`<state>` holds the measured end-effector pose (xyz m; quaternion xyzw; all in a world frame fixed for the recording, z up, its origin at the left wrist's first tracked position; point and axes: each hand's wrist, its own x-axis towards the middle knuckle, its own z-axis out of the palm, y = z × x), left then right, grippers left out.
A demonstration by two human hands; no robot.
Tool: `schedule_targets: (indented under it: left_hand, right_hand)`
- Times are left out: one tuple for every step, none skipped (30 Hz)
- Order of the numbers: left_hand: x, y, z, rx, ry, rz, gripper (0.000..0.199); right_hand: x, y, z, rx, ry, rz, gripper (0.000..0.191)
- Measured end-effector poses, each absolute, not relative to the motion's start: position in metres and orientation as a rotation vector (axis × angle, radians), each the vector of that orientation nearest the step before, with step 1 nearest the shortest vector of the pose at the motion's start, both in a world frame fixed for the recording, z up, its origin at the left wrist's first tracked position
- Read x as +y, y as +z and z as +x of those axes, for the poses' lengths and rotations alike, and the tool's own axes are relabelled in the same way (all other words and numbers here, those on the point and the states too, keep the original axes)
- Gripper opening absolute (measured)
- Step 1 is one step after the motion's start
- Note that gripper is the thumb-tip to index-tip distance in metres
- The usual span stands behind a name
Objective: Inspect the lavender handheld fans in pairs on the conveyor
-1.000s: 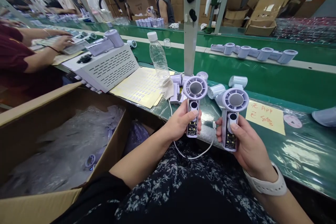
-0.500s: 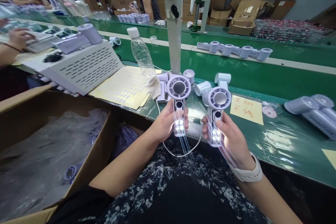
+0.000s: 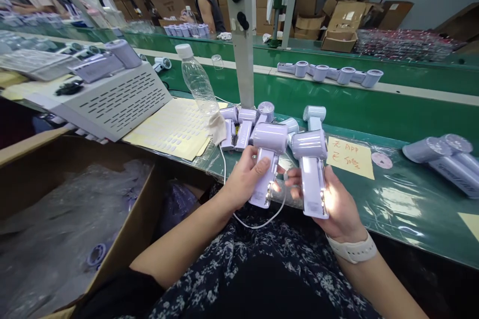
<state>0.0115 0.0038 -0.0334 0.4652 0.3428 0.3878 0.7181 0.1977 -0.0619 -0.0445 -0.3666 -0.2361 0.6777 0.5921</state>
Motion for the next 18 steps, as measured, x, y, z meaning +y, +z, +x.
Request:
schedule_targets:
  left_hand:
    - [0.003, -0.033, 0.013, 0.74, 0.849, 1.015, 0.056]
    - [0.003, -0.033, 0.014, 0.72, 0.843, 1.004, 0.053]
    - [0.002, -0.032, 0.015, 0.698, 0.84, 0.998, 0.05]
    - [0.001, -0.031, 0.014, 0.677, 0.84, 0.994, 0.048]
    - [-0.001, -0.03, 0.013, 0.652, 0.84, 0.993, 0.048]
    - [-0.003, -0.029, 0.012, 0.629, 0.839, 0.995, 0.048]
    - [-0.005, -0.026, 0.01, 0.606, 0.836, 1.0, 0.049]
    - [-0.007, -0.024, 0.008, 0.585, 0.83, 1.007, 0.05]
    - [-0.009, -0.021, 0.007, 0.569, 0.823, 1.011, 0.05]
    - [-0.011, -0.018, 0.006, 0.557, 0.823, 1.009, 0.05]
    - [-0.012, -0.015, 0.005, 0.546, 0.828, 0.999, 0.05]
    - [-0.013, -0.013, 0.006, 0.542, 0.836, 0.98, 0.05]
    - [-0.012, -0.012, 0.007, 0.54, 0.841, 0.953, 0.052]
    - [-0.012, -0.011, 0.008, 0.541, 0.832, 0.917, 0.054]
    - [-0.011, -0.011, 0.01, 0.546, 0.806, 0.877, 0.056]
    - [-0.01, -0.012, 0.012, 0.553, 0.767, 0.837, 0.059]
    - [-0.009, -0.012, 0.013, 0.564, 0.728, 0.799, 0.06]
    - [-0.008, -0.014, 0.014, 0.576, 0.702, 0.767, 0.058]
  right_hand:
    - [-0.062, -0.043, 0.197, -0.521, 1.563, -0.869, 0.043]
    - [-0.062, -0.04, 0.196, -0.503, 1.548, -0.879, 0.041]
    - [-0.063, -0.037, 0.195, -0.502, 1.544, -0.878, 0.038]
    - [-0.063, -0.034, 0.194, -0.517, 1.552, -0.866, 0.036]
    - [-0.064, -0.031, 0.193, -0.539, 1.562, -0.848, 0.034]
    - [-0.064, -0.028, 0.193, -0.559, 1.564, -0.832, 0.031]
    - [-0.065, -0.025, 0.193, -0.575, 1.56, -0.823, 0.029]
    - [-0.066, -0.023, 0.194, -0.584, 1.551, -0.82, 0.028]
    - [-0.066, -0.021, 0.195, -0.587, 1.531, -0.823, 0.026]
    - [-0.066, -0.02, 0.196, -0.583, 1.511, -0.834, 0.023]
    - [-0.066, -0.019, 0.197, -0.568, 1.493, -0.85, 0.022]
    - [-0.065, -0.018, 0.197, -0.542, 1.48, -0.866, 0.02]
    - [-0.064, -0.017, 0.197, -0.511, 1.476, -0.878, 0.02]
    - [-0.063, -0.017, 0.197, -0.475, 1.486, -0.886, 0.022]
    - [-0.062, -0.016, 0.195, -0.443, 1.506, -0.89, 0.025]
    - [-0.061, -0.015, 0.194, -0.42, 1.533, -0.89, 0.029]
    - [-0.06, -0.014, 0.192, -0.411, 1.561, -0.885, 0.033]
    - [-0.06, -0.013, 0.19, -0.414, 1.589, -0.878, 0.036]
